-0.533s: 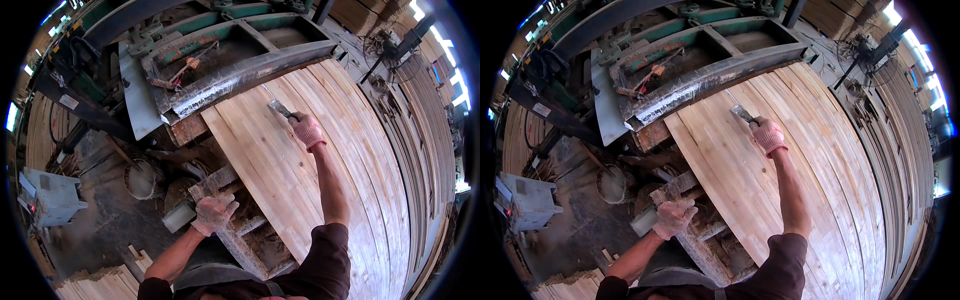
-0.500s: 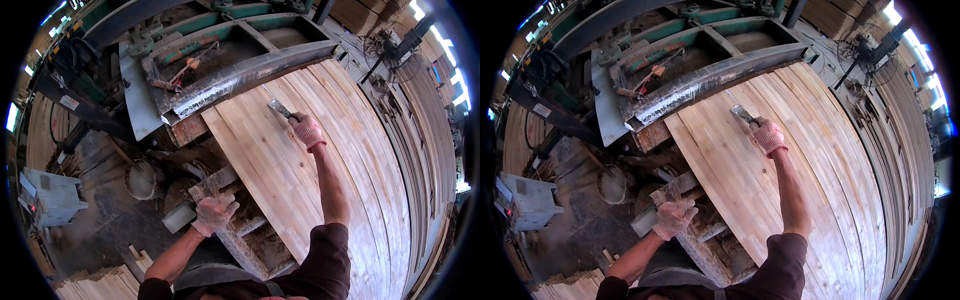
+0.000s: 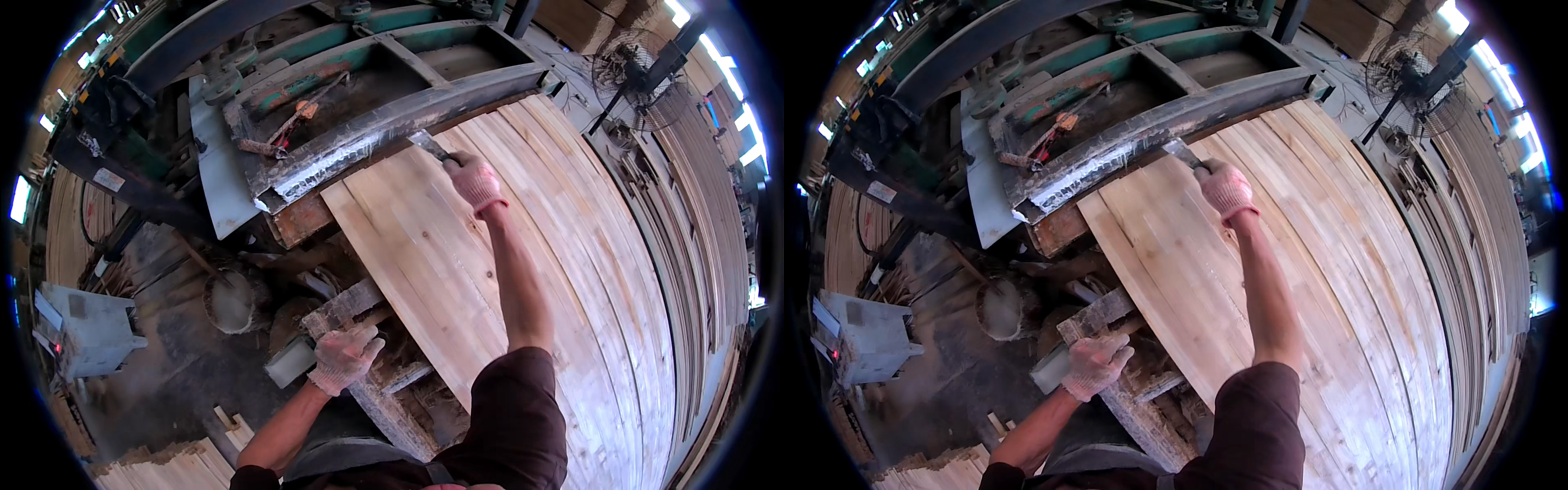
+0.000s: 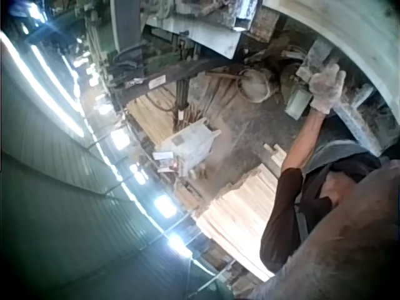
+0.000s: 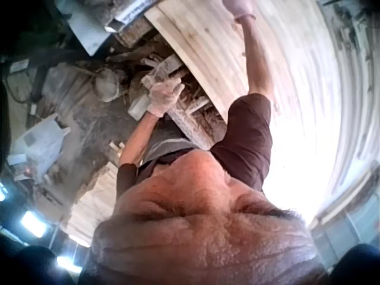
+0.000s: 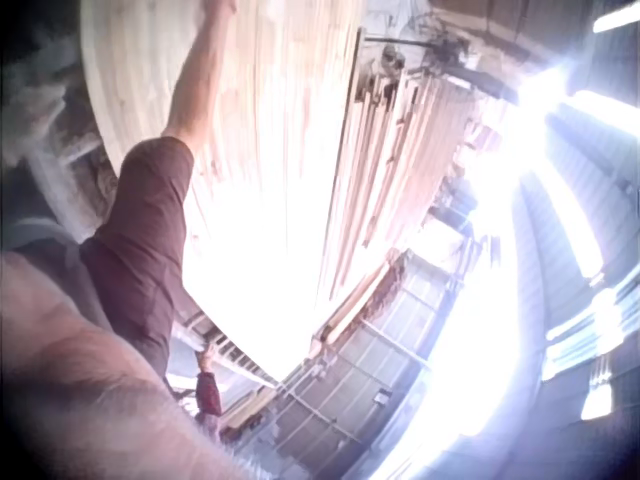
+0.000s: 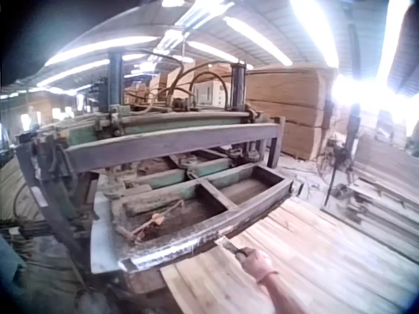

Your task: The person picks up wooden planks from a stack and places them onto a metal rack. They then use a brush to apply a white substance, likely glue, to the surface of the planks. The person repeats this process for multiple planks.

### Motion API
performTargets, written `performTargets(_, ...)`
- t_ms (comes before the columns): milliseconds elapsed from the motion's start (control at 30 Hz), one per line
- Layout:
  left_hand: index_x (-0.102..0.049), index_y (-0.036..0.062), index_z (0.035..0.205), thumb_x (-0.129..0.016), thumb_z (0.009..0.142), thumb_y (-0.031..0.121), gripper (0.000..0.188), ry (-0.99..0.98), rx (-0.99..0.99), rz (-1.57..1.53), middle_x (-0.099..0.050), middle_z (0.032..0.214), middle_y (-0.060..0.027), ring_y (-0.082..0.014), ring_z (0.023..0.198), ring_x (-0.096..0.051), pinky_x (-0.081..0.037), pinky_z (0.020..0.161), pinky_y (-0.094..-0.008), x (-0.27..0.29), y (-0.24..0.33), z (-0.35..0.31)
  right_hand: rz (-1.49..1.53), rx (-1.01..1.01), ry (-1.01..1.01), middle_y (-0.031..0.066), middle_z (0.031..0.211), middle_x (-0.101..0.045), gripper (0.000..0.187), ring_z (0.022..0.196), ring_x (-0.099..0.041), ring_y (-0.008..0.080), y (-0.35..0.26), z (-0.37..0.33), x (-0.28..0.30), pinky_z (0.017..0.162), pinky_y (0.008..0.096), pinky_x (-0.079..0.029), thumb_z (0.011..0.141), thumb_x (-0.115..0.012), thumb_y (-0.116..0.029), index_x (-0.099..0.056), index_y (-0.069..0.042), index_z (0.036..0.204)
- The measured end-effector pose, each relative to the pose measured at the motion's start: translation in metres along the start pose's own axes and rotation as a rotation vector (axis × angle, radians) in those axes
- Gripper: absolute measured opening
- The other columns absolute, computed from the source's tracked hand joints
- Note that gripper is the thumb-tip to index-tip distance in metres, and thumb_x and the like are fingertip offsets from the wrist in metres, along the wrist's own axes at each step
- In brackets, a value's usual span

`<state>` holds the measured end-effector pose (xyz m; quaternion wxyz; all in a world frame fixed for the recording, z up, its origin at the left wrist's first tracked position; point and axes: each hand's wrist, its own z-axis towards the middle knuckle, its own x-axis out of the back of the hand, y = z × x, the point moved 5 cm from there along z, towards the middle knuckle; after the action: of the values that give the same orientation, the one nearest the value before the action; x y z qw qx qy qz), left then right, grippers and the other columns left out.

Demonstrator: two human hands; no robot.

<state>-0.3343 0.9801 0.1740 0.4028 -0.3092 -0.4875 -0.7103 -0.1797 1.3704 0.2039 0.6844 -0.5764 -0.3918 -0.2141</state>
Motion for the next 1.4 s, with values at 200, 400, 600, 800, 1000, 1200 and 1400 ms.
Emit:
performTargets(200,-0.07,0.0115,0.098,-0.077,0.083,0.025,0.022,0.011,-0.003,-0.008,-0.066,0.067,-0.0052,-0.0237,0.06,-0.067,-0.052,0.055,-0.0381,0.002,0.001,0.003,-0.03,-0.196,-0.061,0.0204,0.092,-0.073,0.039,0.088,-0.071,0.0332,0.053,-0.036,0.041,0.082,0.0435,-0.053,0.092,-0.061,-0.036,-0.072,-0.011,0.118)
performTargets(400,-0.072,0.0102,0.095,-0.079,0.081,0.022,0.019,-0.031,-0.009,0.037,-0.072,0.075,-0.0057,-0.0217,0.062,-0.069,-0.052,0.055,-0.0353,0.001,0.003,0.005,0.004,-0.161,-0.04,0.0216,0.093,-0.073,0.039,0.091,-0.072,0.0336,0.061,-0.016,0.029,0.084,0.0429,-0.053,0.091,-0.06,-0.034,-0.073,-0.009,0.117)
performTargets(600,-0.073,0.0093,0.095,-0.079,0.081,0.022,0.02,-0.045,-0.031,0.059,-0.071,0.072,-0.0042,-0.0206,0.061,-0.069,-0.052,0.055,-0.0347,-0.001,0.006,0.007,0.038,-0.131,-0.031,0.0221,0.094,-0.073,0.04,0.093,-0.072,0.0349,0.036,0.01,0.018,0.085,0.0433,-0.053,0.088,-0.059,-0.032,-0.072,-0.008,0.117)
performTargets(800,-0.071,0.0107,0.098,-0.077,0.083,0.021,0.02,-0.02,0.014,0.023,-0.062,0.066,-0.0052,-0.0245,0.062,-0.066,-0.049,0.055,-0.038,-0.001,0.008,0.007,0.009,-0.102,-0.056,0.0204,0.098,-0.073,0.039,0.093,-0.072,0.033,0.068,-0.033,0.034,0.085,0.0434,-0.054,0.092,-0.061,-0.037,-0.072,-0.012,0.12)
performTargets(1000,-0.073,0.0101,0.096,-0.077,0.081,0.019,0.018,-0.048,0.049,0.001,-0.064,0.068,-0.0067,-0.0266,0.061,-0.066,-0.051,0.056,-0.0394,0.002,0.009,0.009,0.03,-0.191,-0.115,0.0215,0.099,-0.073,0.039,0.096,-0.072,0.0322,0.063,-0.028,0.035,0.088,0.0417,-0.053,0.092,-0.06,-0.035,-0.072,-0.012,0.121)
performTargets(1200,-0.07,0.0101,0.098,-0.076,0.083,0.019,0.018,-0.083,0.021,0.014,-0.067,0.071,-0.006,-0.0254,0.063,-0.068,-0.052,0.057,-0.0385,-0.005,0.01,0.013,0.057,-0.119,-0.037,0.0223,0.1,-0.073,0.038,0.097,-0.071,0.0331,0.055,0.02,0.016,0.088,0.0412,-0.053,0.089,-0.061,-0.033,-0.073,-0.008,0.115)
performTargets(1400,-0.07,0.0114,0.1,-0.078,0.082,0.02,0.022,-0.143,0.052,0.037,-0.064,0.068,-0.0065,-0.0267,0.059,-0.065,-0.051,0.054,-0.0391,-0.007,0.008,0.012,0.103,-0.144,0.206,0.0249,0.101,-0.072,0.049,0.099,-0.07,0.0384,0.087,0.019,0.073,0.087,0.0444,-0.053,0.086,-0.069,-0.037,-0.067,-0.002,0.12)
